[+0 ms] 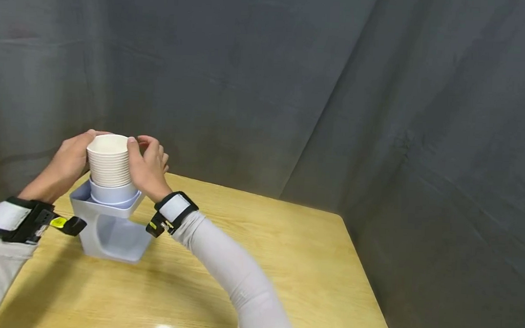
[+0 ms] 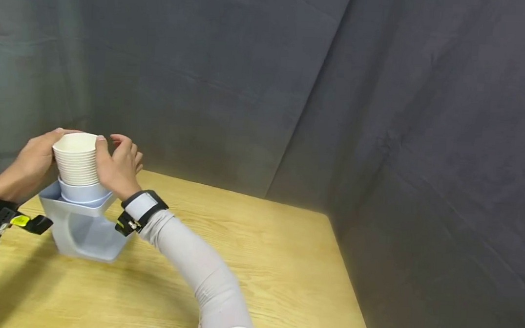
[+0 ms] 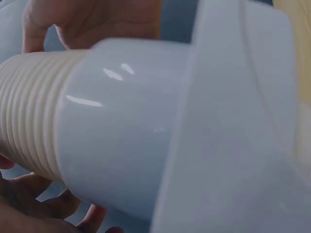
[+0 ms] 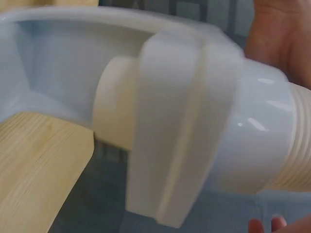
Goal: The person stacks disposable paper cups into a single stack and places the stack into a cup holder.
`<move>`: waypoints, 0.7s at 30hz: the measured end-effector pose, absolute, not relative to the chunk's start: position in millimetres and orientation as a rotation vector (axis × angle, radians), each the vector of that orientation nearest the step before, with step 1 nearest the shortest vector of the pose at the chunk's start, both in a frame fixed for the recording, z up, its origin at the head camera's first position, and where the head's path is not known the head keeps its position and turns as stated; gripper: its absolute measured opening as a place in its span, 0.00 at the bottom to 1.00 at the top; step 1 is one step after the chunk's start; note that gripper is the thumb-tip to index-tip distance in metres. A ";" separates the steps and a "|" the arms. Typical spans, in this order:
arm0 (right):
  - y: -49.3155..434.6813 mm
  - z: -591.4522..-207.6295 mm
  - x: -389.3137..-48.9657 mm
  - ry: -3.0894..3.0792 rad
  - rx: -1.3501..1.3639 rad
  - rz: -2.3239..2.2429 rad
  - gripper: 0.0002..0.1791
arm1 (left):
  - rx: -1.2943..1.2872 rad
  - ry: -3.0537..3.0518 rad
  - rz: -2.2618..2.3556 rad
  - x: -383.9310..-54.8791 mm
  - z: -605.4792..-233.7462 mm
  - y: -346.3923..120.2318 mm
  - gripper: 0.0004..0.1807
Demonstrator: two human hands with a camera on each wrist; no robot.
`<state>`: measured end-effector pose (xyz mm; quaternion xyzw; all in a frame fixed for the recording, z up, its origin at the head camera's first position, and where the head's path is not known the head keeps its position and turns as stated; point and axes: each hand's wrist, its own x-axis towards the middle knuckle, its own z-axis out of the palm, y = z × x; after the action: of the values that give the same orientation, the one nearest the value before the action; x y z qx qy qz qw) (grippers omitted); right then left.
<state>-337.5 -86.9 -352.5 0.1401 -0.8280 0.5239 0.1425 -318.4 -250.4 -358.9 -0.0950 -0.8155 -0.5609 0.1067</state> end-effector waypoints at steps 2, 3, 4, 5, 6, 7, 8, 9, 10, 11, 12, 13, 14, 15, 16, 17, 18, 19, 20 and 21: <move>-89.7 -354.2 -338.2 -2.366 0.357 1.510 0.25 | -0.285 -2.414 -1.623 -318.5 -359.6 -250.7 0.26; -90.5 -355.0 -338.5 -2.360 0.339 1.512 0.26 | -0.298 -2.400 -1.618 -318.9 -360.3 -250.4 0.28; -91.1 -355.8 -338.7 -2.355 0.322 1.512 0.28 | -0.303 -2.391 -1.615 -319.3 -361.0 -249.7 0.28; -91.5 -356.7 -338.9 -2.354 0.309 1.512 0.30 | -0.311 -2.383 -1.617 -319.7 -361.8 -248.7 0.29; -91.4 -358.0 -338.9 -2.358 0.301 1.512 0.31 | -0.321 -2.382 -1.610 -320.1 -363.1 -247.8 0.30; -90.9 -359.9 -338.8 -2.363 0.292 1.509 0.32 | -0.327 -2.383 -1.602 -320.9 -365.5 -247.1 0.31; -90.1 -362.5 -338.2 -2.375 0.284 1.503 0.33 | -0.331 -2.388 -1.593 -321.2 -368.6 -246.2 0.31; -89.3 -365.7 -337.3 -2.392 0.278 1.496 0.34 | -0.323 -2.406 -1.572 -320.7 -372.0 -245.5 0.32; -88.4 -369.7 -336.3 -2.409 0.274 1.488 0.34 | -0.308 -2.431 -1.545 -319.8 -375.8 -245.2 0.32; -87.6 -373.6 -335.3 -2.423 0.271 1.482 0.34 | -0.304 -2.450 -1.519 -318.4 -379.4 -244.9 0.33; -86.9 -377.2 -334.2 -2.438 0.273 1.480 0.35 | -0.296 -2.466 -1.482 -316.8 -382.5 -245.0 0.33; -86.3 -380.3 -333.2 -2.450 0.273 1.478 0.35 | -0.284 -2.465 -1.455 -315.3 -385.4 -244.9 0.33; -85.8 -382.6 -332.3 -2.460 0.276 1.477 0.35 | -0.272 -2.463 -1.427 -313.6 -387.1 -244.4 0.33; -85.5 -384.0 -331.8 -2.468 0.282 1.479 0.36 | -0.260 -2.458 -1.400 -312.7 -388.1 -244.3 0.33; -85.7 -384.4 -331.5 -2.470 0.290 1.486 0.36 | -0.255 -2.443 -1.385 -312.4 -388.5 -244.7 0.32; -85.9 -384.0 -331.3 -2.473 0.296 1.491 0.36 | -0.247 -2.425 -1.374 -312.0 -388.3 -244.9 0.32; -86.2 -383.0 -331.1 -2.483 0.299 1.491 0.36 | -0.234 -2.416 -1.363 -311.7 -387.7 -245.0 0.32; -86.4 -381.9 -330.8 -2.492 0.300 1.488 0.36 | -0.219 -2.408 -1.353 -311.2 -387.0 -244.8 0.32; -86.3 -380.5 -330.5 -2.507 0.300 1.486 0.36 | -0.198 -2.403 -1.338 -310.4 -385.8 -244.4 0.32; -85.9 -378.7 -330.3 -2.525 0.296 1.487 0.35 | -0.174 -2.393 -1.323 -308.7 -383.9 -243.6 0.32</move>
<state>-330.3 -85.9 -378.7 0.1000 -0.8531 0.5026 0.0982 -308.7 -243.6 -383.9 -0.0622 -0.8558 -0.4730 0.1997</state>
